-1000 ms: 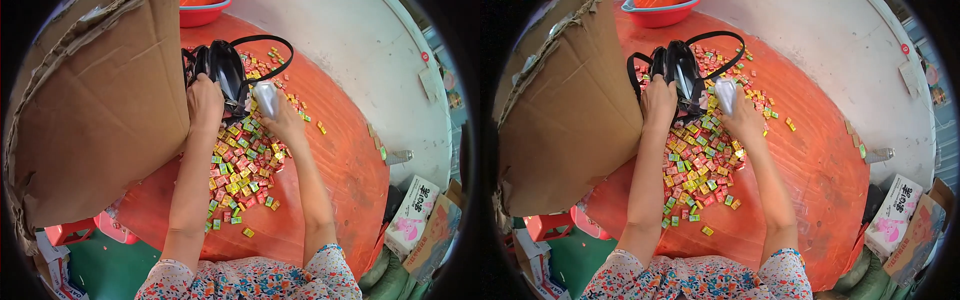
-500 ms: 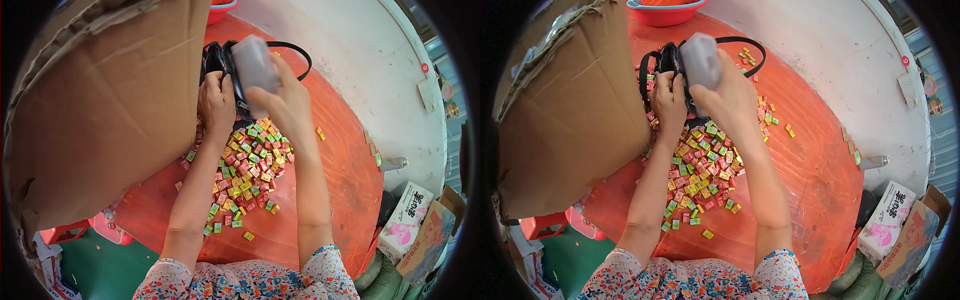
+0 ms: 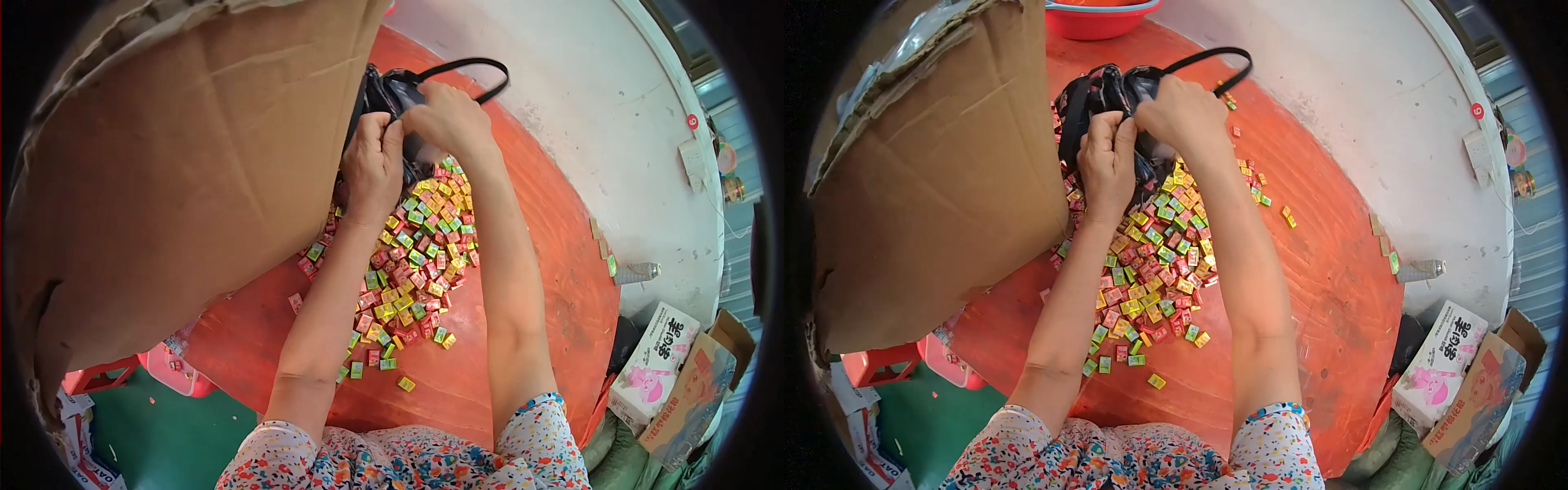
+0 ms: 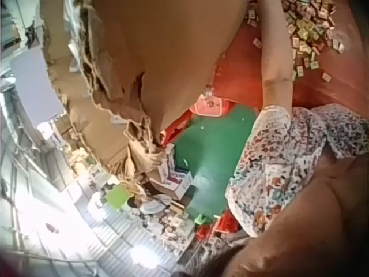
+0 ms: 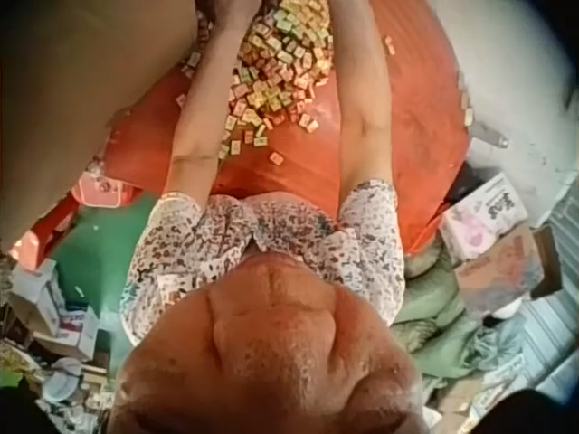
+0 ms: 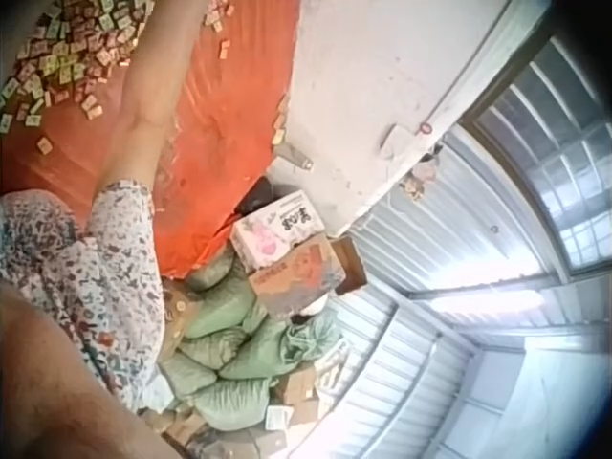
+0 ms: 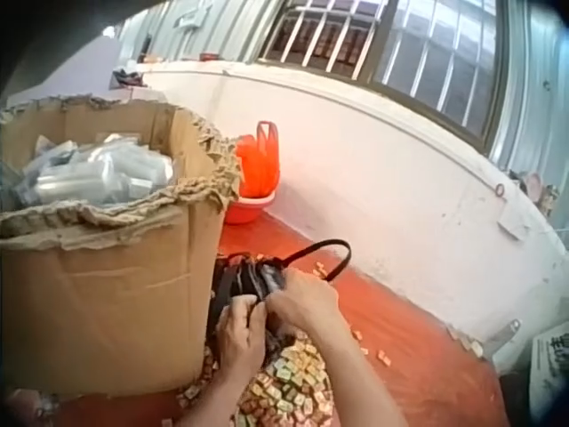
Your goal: Packaging small colorful rectangular items into clear plastic tray containers.
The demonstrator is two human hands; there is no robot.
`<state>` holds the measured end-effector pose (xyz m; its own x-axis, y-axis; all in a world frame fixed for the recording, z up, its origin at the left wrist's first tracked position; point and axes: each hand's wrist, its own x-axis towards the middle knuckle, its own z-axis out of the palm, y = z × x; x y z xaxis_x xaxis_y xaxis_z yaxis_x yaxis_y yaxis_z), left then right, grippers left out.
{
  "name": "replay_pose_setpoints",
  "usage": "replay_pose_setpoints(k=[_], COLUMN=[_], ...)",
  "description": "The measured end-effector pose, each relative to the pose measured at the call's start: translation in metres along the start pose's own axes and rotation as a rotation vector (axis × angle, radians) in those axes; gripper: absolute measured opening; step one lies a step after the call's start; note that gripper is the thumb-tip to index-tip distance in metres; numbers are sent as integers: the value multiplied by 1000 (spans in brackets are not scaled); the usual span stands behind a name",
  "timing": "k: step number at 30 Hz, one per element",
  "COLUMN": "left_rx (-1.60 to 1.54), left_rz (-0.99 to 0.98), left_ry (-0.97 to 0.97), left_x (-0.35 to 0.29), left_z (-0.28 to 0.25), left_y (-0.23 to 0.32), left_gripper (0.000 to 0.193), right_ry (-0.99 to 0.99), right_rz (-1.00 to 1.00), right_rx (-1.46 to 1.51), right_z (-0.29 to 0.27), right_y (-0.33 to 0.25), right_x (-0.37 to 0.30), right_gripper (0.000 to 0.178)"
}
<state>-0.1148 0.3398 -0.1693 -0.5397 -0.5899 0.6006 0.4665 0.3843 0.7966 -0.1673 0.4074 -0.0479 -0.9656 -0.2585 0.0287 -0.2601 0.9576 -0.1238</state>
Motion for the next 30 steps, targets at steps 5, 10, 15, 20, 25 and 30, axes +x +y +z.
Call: replay_pose_setpoints(k=[5, 10, 15, 20, 25, 30], left_rx=[20, 68, 340, 600, 561, 968], left_rz=[-95, -252, 17, 411, 258, 208], left_ry=[-16, -42, 42, -276, -452, -584], left_x=[-6, -6, 9, 18, 18, 23], left_z=[-4, -3, -8, -20, -17, -8], left_y=[-18, 2, 38, 18, 25, 26], left_gripper=[22, 20, 28, 33, 23, 16], right_ry=[111, 1, 38, 364, 129, 240], right_rz=[58, 106, -81, 6, 22, -154], right_rx=[80, 460, 744, 868, 1150, 1274], right_z=[51, 64, 10, 55, 60, 41], right_y=[-14, 5, 59, 51, 55, 39], right_x=[20, 32, -18, -12, 18, -1], right_gripper=[60, 78, 71, 67, 41, 29])
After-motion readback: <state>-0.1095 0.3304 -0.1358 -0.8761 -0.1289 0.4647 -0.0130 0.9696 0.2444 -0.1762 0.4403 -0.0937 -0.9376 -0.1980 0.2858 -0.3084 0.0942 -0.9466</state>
